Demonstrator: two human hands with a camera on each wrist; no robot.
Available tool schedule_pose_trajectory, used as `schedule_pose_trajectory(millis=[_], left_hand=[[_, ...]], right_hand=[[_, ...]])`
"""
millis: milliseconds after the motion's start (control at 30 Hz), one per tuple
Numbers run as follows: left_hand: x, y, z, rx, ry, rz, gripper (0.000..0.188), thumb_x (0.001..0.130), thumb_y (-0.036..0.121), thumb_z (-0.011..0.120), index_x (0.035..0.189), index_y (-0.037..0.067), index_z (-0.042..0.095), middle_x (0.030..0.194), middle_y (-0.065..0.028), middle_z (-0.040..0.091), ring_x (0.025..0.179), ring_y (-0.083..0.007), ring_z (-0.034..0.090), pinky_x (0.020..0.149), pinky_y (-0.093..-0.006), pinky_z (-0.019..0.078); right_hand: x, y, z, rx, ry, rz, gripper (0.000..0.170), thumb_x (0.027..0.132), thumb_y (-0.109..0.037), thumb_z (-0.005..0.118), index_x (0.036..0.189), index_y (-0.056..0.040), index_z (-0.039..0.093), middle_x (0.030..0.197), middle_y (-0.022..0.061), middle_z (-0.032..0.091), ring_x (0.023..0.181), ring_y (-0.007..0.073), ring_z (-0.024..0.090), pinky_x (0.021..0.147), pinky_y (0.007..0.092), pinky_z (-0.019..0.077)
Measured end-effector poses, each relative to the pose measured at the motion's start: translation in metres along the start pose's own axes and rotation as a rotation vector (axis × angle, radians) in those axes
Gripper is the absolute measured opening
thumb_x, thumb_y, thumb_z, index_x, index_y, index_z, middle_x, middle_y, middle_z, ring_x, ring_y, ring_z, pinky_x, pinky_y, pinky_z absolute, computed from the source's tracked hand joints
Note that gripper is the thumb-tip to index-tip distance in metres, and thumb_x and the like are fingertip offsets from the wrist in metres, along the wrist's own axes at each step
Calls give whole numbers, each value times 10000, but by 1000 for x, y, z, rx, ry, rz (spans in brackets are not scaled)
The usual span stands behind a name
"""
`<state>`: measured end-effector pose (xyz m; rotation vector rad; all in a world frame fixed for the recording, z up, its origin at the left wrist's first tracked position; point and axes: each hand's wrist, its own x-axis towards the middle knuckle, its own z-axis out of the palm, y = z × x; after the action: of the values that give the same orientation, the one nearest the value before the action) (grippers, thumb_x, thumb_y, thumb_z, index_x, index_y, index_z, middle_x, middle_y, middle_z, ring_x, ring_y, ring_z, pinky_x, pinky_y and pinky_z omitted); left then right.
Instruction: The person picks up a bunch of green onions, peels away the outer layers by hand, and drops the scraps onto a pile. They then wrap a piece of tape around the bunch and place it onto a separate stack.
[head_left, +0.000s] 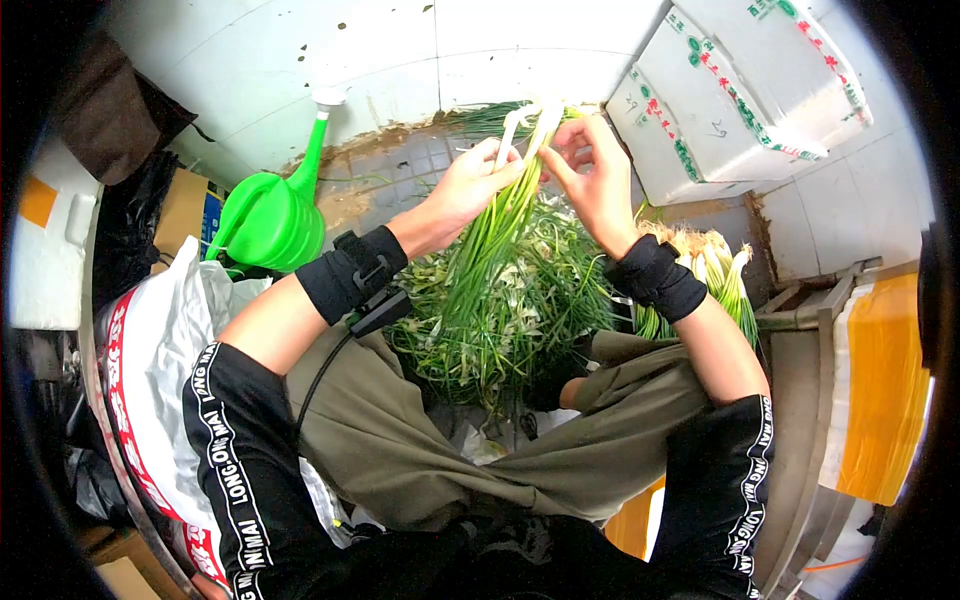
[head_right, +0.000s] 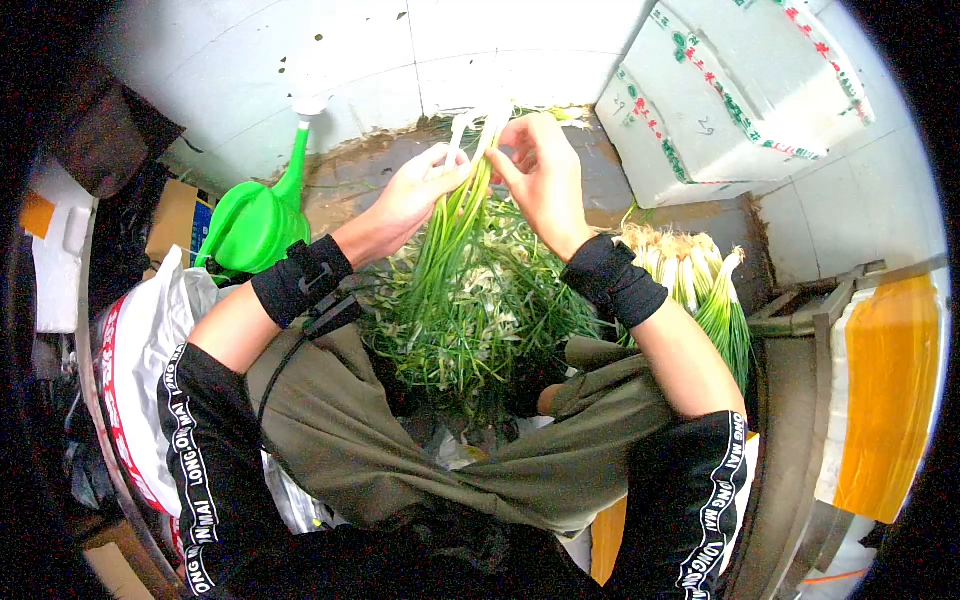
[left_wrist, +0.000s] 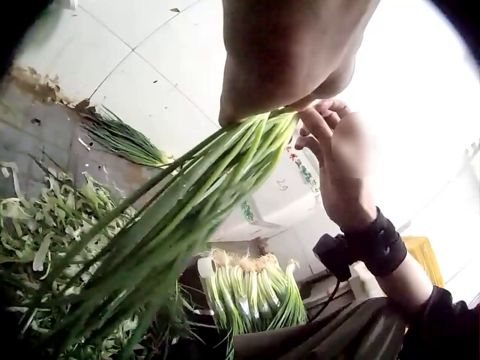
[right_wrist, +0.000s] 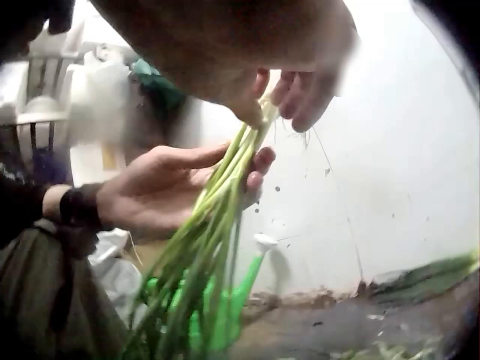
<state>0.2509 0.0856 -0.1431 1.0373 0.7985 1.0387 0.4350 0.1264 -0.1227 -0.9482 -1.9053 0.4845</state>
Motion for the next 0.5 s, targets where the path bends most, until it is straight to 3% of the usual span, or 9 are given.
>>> schedule_pose_trajectory(millis=[100,367,500], left_hand=[[0,0,0,20,23,-30,133,1029,193,517,1085,73,503,925,-11,597,834,-74,573,731,-230,482],[3,-10,-6,139,83,-33,144,1025,197,529,1110,82,514,960,16,596,872,-44,544,780,-222,451],[6,-15,-11,103,48,-20,167,1026,195,525,1136,70,511,1022,-4,596,907,-58,551,808,-230,452]], right_hand=[[-2,0,-6,-60,-88,-119,146,843,-68,720,954,-28,634,793,51,593,619,114,581,580,251,493],[-9,0,2,42,-138,213,197,857,-155,751,964,2,700,775,33,685,663,68,593,625,233,504],[-4,9,-1,330,-244,380,195,900,-169,718,974,9,693,787,27,697,690,70,614,629,229,510]])
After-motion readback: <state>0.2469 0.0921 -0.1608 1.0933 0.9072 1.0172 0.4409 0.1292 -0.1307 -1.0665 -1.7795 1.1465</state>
